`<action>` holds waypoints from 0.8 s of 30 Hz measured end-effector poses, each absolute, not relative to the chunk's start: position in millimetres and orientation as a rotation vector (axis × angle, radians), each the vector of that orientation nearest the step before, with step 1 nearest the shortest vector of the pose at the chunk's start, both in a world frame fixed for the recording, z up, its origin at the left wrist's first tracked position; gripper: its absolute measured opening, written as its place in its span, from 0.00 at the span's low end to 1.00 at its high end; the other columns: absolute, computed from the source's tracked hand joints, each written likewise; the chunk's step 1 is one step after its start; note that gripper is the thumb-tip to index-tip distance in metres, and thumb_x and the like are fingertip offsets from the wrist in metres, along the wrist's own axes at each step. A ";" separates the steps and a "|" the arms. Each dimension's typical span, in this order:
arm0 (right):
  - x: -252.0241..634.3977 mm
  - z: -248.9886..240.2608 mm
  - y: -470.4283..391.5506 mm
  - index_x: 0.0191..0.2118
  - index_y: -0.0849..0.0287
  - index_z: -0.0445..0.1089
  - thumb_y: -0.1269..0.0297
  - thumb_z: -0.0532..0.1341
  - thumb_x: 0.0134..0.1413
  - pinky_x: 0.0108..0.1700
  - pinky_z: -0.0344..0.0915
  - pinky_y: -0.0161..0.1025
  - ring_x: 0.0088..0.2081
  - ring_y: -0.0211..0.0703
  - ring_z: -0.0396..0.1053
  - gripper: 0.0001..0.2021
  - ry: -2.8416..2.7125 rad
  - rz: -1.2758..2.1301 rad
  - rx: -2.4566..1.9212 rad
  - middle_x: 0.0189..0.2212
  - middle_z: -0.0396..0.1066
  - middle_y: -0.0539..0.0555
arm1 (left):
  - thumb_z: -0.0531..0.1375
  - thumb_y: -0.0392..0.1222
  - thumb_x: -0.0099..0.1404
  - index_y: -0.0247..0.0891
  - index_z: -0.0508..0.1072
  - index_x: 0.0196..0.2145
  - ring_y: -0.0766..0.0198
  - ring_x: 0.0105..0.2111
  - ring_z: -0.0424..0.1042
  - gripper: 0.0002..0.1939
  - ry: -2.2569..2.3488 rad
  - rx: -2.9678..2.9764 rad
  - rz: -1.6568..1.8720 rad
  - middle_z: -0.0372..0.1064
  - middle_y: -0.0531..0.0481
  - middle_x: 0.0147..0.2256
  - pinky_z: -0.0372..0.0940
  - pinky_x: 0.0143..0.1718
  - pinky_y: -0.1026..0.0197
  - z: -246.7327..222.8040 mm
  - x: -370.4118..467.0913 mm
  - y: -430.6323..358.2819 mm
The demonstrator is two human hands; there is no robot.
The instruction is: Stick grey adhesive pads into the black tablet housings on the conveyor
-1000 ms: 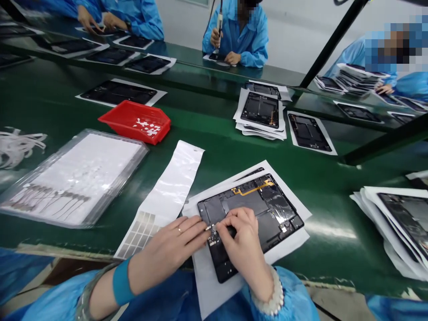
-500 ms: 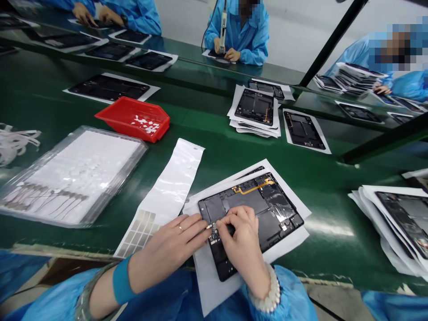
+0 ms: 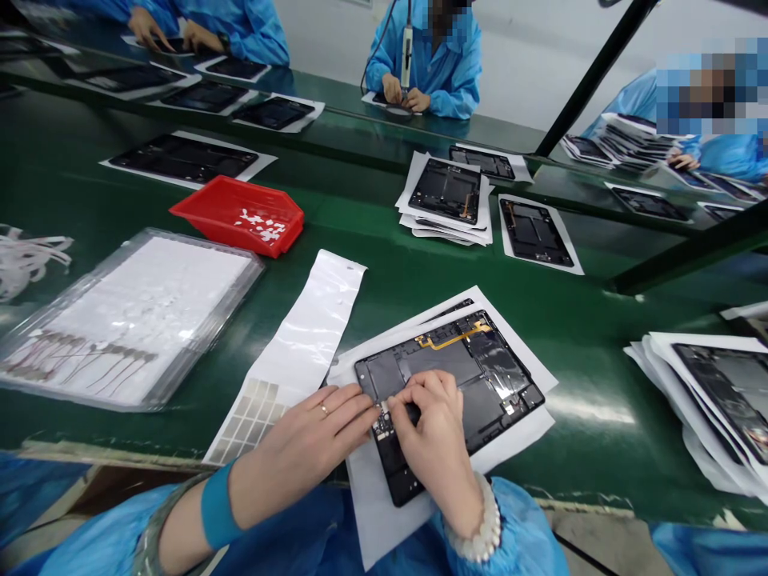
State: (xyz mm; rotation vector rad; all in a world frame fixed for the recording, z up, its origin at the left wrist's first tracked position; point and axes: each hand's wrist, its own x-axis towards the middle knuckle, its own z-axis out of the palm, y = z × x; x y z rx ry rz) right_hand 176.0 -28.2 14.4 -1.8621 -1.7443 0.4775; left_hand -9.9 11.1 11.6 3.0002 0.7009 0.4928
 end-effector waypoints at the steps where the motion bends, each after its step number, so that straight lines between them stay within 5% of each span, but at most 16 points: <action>1: 176.2 14.2 -28.2 0.25 0.55 0.69 0.65 0.59 0.56 0.45 0.55 0.47 0.41 0.48 0.59 0.09 -1.749 0.475 -1.859 0.33 0.68 0.53 | 0.48 0.31 0.69 0.33 0.67 0.49 0.56 0.46 0.66 0.14 0.708 3.004 0.476 0.69 0.45 0.43 0.61 0.48 0.55 11.6 -9.8 11.1; 12: 183.5 18.2 -26.6 0.26 0.55 0.69 0.64 0.57 0.58 0.43 0.60 0.46 0.40 0.47 0.63 0.10 -1.884 0.433 -1.844 0.33 0.68 0.53 | 0.50 0.34 0.68 0.32 0.66 0.51 0.54 0.47 0.65 0.15 0.616 3.149 0.284 0.68 0.43 0.45 0.59 0.44 0.54 15.7 -5.4 15.7; 17: 213.3 27.3 -23.8 0.40 0.56 0.71 0.59 0.55 0.61 0.45 0.63 0.43 0.42 0.45 0.67 0.11 -1.703 0.371 -1.819 0.39 0.68 0.56 | 0.54 0.34 0.66 0.31 0.66 0.50 0.56 0.43 0.65 0.14 0.501 3.186 0.224 0.68 0.44 0.42 0.59 0.40 0.56 24.3 -3.2 24.5; 24: 228.9 11.5 -22.0 0.39 0.57 0.70 0.60 0.54 0.62 0.46 0.63 0.44 0.42 0.46 0.67 0.09 -1.750 0.378 -1.765 0.37 0.70 0.56 | 0.62 0.46 0.63 0.39 0.68 0.40 0.57 0.41 0.64 0.11 0.322 3.050 0.210 0.67 0.49 0.39 0.57 0.38 0.56 31.9 4.8 53.8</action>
